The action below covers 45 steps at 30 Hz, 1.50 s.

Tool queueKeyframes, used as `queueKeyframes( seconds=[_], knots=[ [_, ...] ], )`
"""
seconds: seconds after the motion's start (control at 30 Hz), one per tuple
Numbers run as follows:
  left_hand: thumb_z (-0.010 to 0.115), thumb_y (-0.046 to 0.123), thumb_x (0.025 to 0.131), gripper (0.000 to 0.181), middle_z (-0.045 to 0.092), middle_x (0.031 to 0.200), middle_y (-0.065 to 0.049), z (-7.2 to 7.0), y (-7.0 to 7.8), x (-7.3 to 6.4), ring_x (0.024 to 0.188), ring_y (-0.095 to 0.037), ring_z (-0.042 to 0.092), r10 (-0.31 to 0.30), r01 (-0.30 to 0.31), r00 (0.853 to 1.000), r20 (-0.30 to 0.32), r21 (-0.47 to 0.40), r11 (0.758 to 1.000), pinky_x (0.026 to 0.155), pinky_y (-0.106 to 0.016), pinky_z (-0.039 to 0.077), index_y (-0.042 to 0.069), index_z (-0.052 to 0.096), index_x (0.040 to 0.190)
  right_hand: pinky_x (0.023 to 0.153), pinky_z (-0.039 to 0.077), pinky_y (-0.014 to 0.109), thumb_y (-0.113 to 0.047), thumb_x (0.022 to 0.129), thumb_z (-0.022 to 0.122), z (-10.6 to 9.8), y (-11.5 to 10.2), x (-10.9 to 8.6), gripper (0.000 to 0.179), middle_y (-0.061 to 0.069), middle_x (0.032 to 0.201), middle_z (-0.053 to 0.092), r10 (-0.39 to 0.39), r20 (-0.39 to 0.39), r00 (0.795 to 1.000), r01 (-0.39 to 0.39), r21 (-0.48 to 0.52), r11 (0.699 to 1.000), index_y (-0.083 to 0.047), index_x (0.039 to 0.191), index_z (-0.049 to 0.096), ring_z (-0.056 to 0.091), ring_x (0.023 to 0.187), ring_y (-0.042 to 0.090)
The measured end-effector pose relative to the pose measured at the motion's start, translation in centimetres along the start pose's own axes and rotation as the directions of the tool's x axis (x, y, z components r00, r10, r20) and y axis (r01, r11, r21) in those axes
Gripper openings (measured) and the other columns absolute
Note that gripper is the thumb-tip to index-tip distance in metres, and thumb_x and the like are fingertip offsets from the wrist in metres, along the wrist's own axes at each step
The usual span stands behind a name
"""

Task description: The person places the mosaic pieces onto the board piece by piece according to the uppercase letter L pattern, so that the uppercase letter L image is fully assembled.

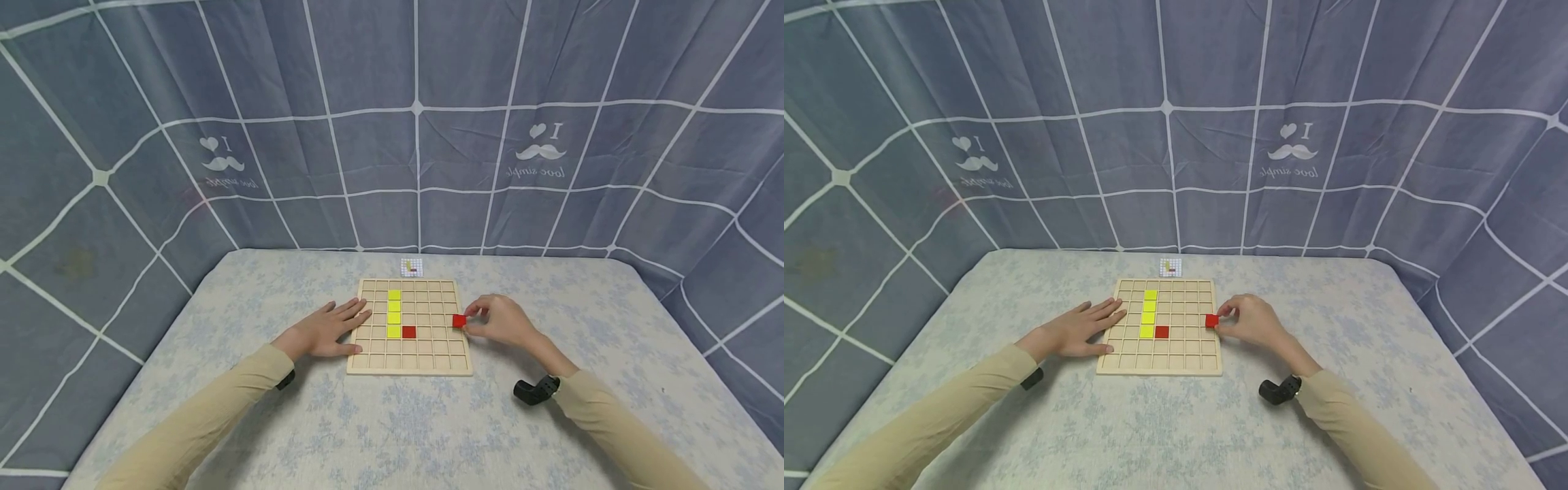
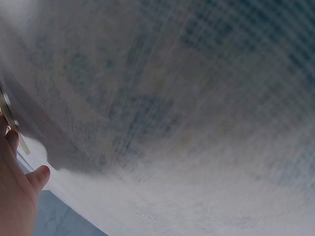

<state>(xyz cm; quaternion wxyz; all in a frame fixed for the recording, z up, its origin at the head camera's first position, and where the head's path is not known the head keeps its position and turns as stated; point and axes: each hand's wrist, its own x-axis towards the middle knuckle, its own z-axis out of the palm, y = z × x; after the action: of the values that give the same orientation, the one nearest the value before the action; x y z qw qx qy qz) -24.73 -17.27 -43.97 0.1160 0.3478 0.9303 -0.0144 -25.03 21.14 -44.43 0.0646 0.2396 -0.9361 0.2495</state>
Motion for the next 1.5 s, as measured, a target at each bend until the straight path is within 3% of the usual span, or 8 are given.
queueKeyframes(
  seconds=[0.33,0.73,1.17,1.5],
  knots=[
    [0.04,0.063,0.095,0.079,0.008,0.163,-0.005,-0.1,0.2,-0.1,0.151,-0.025,0.009,-0.01,0.01,1.0,0.007,0.002,1.0,0.118,-0.057,0.015,0.021,0.014,0.156,0.064,0.047,0.024,-0.032,0.076,0.077,1.1,-2.2,1.4,0.02,-0.005,0.09,0.071,-0.073,0.011,0.997,0.073,0.017,0.997,-0.019,0.091,0.074,0.061,0.079,0.012],
    [0.038,0.065,0.094,0.08,0.007,0.164,-0.005,0.0,0.0,-0.1,0.151,-0.024,0.009,-0.008,0.008,1.0,0.008,0.011,1.0,0.118,-0.057,0.016,0.022,0.013,0.156,0.069,0.048,0.025,-0.028,0.075,0.078,2.9,-4.2,2.4,0.018,-0.004,0.085,0.071,-0.082,0.07,0.994,0.079,0.047,0.996,-0.017,0.088,0.076,0.058,0.076,0.01],
    [0.039,0.065,0.094,0.08,0.006,0.164,-0.005,0.2,-0.1,-0.2,0.151,-0.025,0.008,-0.007,0.007,1.0,0.009,0.005,1.0,0.118,-0.057,0.016,0.021,0.013,0.156,0.075,0.049,0.028,-0.027,0.074,0.078,3.9,-4.3,2.7,0.019,-0.006,0.088,0.073,-0.087,0.096,0.992,0.083,0.04,0.996,-0.015,0.089,0.077,0.059,0.084,0.01],
    [0.039,0.065,0.094,0.08,0.007,0.164,-0.004,0.1,0.1,0.2,0.151,-0.024,0.009,0.001,-0.001,1.0,0.009,0.004,1.0,0.119,-0.057,0.015,0.022,0.013,0.156,0.07,0.045,0.026,-0.028,0.073,0.079,3.8,-4.2,2.3,0.017,-0.006,0.086,0.071,-0.089,0.086,0.992,0.087,0.029,0.996,-0.016,0.085,0.076,0.055,0.082,0.01]
  ],
)
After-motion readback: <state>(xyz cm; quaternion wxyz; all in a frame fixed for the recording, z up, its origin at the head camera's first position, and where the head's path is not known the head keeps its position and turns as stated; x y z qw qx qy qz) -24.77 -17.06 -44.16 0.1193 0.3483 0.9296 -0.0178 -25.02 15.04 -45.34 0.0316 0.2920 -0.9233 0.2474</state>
